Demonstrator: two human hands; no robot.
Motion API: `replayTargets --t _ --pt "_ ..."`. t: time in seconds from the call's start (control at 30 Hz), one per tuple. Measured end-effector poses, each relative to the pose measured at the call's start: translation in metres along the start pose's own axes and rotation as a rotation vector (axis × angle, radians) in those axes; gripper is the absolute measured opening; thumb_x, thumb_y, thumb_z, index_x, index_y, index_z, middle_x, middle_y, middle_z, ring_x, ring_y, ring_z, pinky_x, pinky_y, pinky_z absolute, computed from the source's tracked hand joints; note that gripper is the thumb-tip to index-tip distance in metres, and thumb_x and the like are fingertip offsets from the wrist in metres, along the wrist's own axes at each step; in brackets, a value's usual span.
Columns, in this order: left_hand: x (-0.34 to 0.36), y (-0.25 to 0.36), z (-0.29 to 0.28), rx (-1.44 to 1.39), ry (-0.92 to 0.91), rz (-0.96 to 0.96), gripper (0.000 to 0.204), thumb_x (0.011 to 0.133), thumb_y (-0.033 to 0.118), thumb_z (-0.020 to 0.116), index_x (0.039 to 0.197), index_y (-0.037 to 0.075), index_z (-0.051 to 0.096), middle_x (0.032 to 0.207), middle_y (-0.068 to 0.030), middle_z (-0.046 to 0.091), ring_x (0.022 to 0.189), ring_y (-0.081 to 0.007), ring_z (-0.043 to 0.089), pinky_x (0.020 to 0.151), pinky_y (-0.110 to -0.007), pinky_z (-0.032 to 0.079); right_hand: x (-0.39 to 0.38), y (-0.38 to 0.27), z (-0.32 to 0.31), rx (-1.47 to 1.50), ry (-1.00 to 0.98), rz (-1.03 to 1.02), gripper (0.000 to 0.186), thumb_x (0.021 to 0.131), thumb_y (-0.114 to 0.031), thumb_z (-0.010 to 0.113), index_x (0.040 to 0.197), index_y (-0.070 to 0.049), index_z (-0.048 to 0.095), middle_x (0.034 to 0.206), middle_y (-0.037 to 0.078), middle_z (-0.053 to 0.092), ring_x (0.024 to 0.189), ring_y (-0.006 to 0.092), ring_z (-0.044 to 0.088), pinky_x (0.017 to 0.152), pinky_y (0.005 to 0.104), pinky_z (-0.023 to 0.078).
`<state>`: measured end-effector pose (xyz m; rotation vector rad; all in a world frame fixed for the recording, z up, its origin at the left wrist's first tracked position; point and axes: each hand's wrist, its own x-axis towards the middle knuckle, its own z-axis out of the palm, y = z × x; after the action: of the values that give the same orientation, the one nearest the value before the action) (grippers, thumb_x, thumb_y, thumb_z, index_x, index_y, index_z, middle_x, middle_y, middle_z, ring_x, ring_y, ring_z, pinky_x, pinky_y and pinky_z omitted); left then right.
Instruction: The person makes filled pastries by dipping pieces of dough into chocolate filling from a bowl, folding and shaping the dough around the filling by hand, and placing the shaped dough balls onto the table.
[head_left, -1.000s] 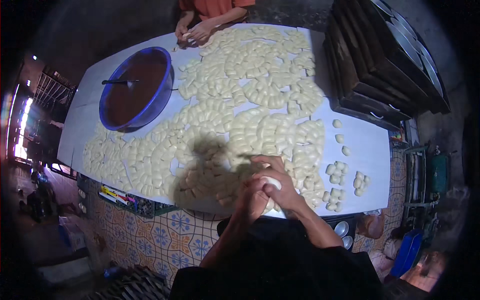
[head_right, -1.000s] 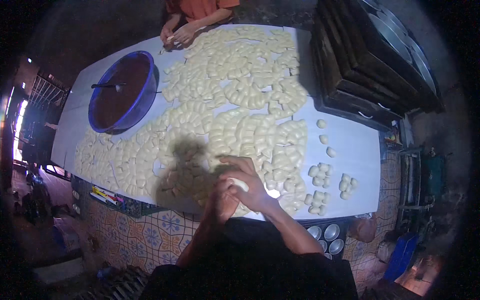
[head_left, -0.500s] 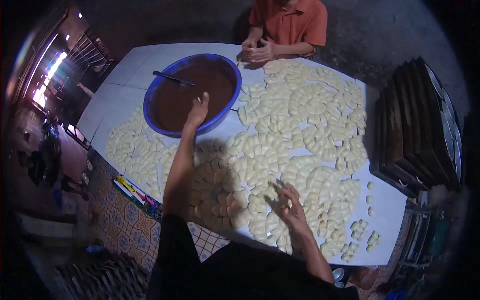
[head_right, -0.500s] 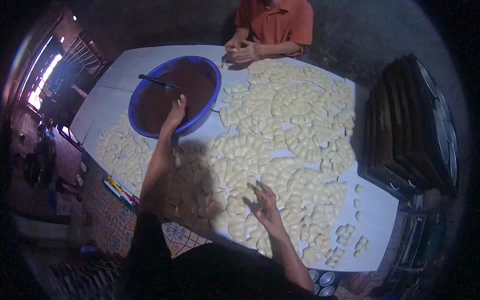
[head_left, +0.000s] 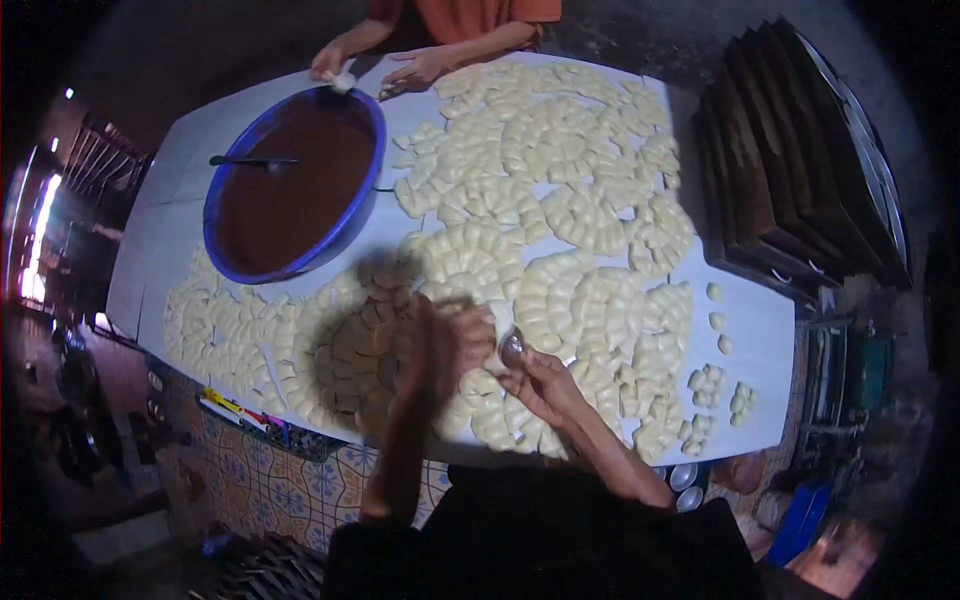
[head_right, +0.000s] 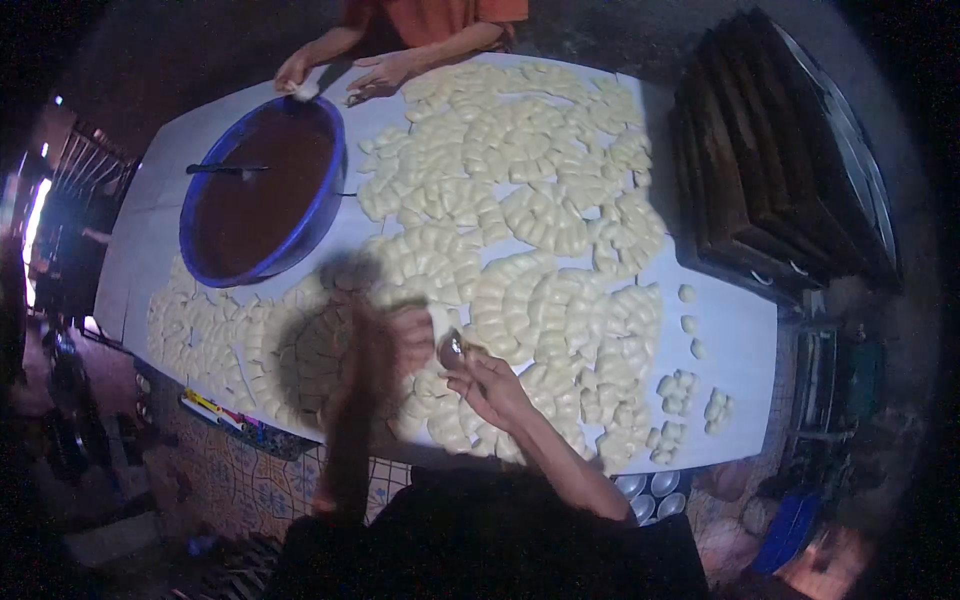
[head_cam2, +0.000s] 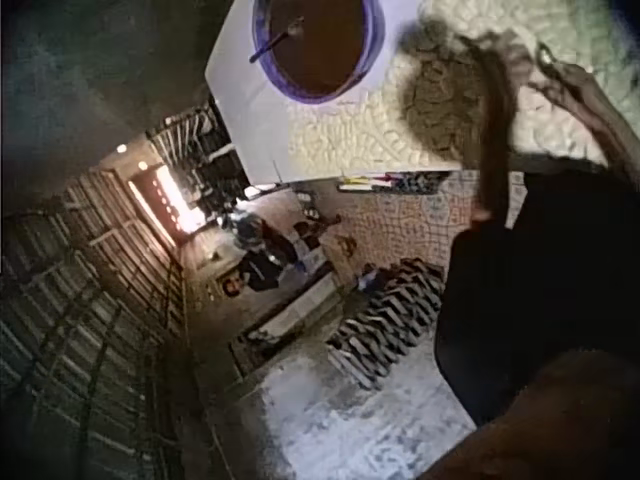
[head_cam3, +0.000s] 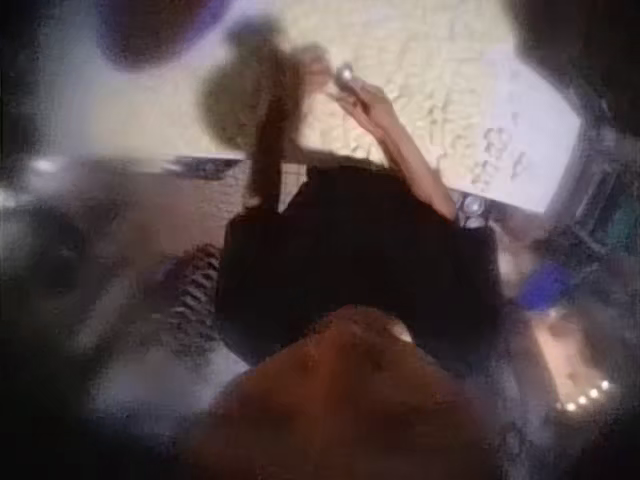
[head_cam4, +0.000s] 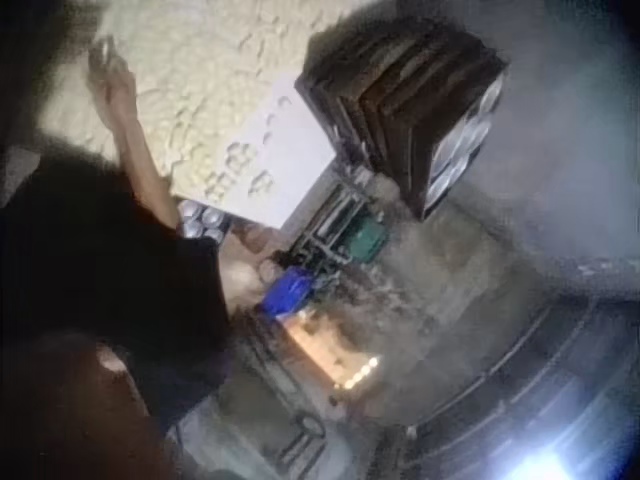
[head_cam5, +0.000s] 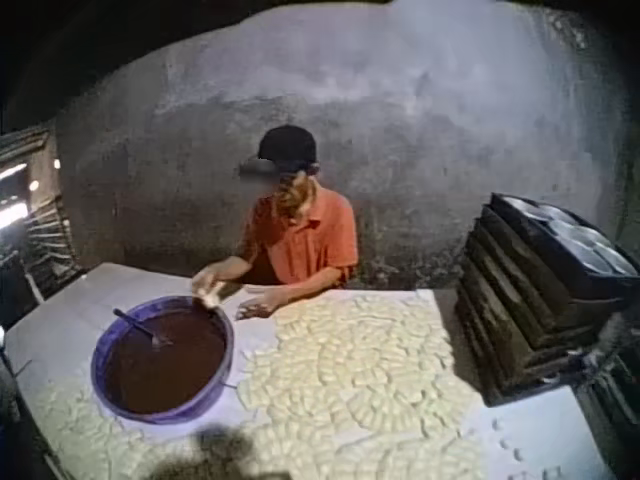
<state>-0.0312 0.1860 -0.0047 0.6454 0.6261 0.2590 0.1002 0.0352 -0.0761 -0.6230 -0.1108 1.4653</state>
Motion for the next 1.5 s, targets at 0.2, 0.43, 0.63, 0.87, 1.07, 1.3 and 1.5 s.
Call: replayTargets --t 0.2,0.43,0.63,0.87,1.07,1.3,1.5 --pt "-0.014 -0.09 0.088 -0.038 0.394 0.184 0.047 0.094 0.043 0.043 0.121 0.004 0.05 0.108 -0.0096 0.055 0.091 -0.0176 0.054 0.083 -0.032 0.041 -0.053 -0.003 -0.014 -0.822 0.36 -0.478 0.026 0.088 -0.007 0.058 0.113 0.001 0.059 0.107 0.008 0.056 0.092 0.015 0.053 0.077 0.0301 0.045" --pt "-0.026 -0.139 0.105 0.733 0.179 0.325 0.025 0.084 0.012 0.055 0.104 -0.003 0.055 0.088 -0.0069 0.06 0.071 -0.0187 0.056 0.064 -0.032 0.044 -0.115 -0.051 -0.026 -1.48 0.1 -0.769 0.033 0.074 0.004 0.064 0.106 -0.004 0.062 0.109 0.011 0.052 0.091 0.0242 0.051 0.076 0.0323 0.044" --pt "-0.03 -0.161 0.168 0.745 0.175 0.331 0.021 0.087 0.009 0.06 0.1 -0.007 0.062 0.084 -0.0119 0.063 0.074 -0.0157 0.062 0.071 -0.029 0.054 -0.15 -0.08 -0.047 -0.873 0.345 -0.684 0.01 0.078 0.007 0.062 0.088 0.003 0.063 0.111 0.011 0.054 0.087 0.0162 0.057 0.076 0.0262 0.046" --pt "0.002 -0.207 0.189 0.789 0.211 0.112 0.015 0.083 0.009 0.066 0.087 -0.005 0.065 0.076 -0.0075 0.063 0.07 -0.0107 0.059 0.063 -0.026 0.051 -0.208 -0.11 -0.065 -1.22 0.246 -0.736 0.015 0.083 -0.001 0.061 0.097 0.001 0.067 0.08 0.007 0.061 0.07 0.0148 0.06 0.062 0.0277 0.047" --pt "0.02 -0.245 0.221 0.935 0.103 0.341 0.012 0.08 0.005 0.068 0.087 -0.002 0.062 0.077 -0.0064 0.061 0.067 -0.0123 0.059 0.059 -0.026 0.05 -0.228 -0.143 -0.102 -1.291 0.45 -0.599 0.032 0.089 -0.009 0.058 0.121 -0.004 0.055 0.099 0.008 0.059 0.077 0.0141 0.056 0.064 0.0291 0.048" --pt "0.019 -0.238 0.271 0.523 0.207 0.445 0.039 0.076 0.008 0.064 0.112 0.002 0.052 0.108 -0.011 0.055 0.102 -0.0229 0.052 0.092 -0.036 0.041 -0.236 -0.212 -0.174 -1.078 0.448 -0.355 0.029 0.088 -0.007 0.056 0.116 0.0 0.059 0.102 0.012 0.062 0.079 0.0138 0.061 0.066 0.0265 0.05" --pt "0.039 -0.271 0.16 0.67 0.255 0.498 0.031 0.082 0.018 0.061 0.108 0.001 0.055 0.106 -0.0097 0.055 0.101 -0.0226 0.053 0.086 -0.035 0.044 -0.187 -0.28 -0.274 -1.086 0.749 -0.455 0.028 0.085 0.002 0.049 0.109 0.003 0.063 0.101 0.014 0.067 0.091 0.0184 0.062 0.083 0.0285 0.048"
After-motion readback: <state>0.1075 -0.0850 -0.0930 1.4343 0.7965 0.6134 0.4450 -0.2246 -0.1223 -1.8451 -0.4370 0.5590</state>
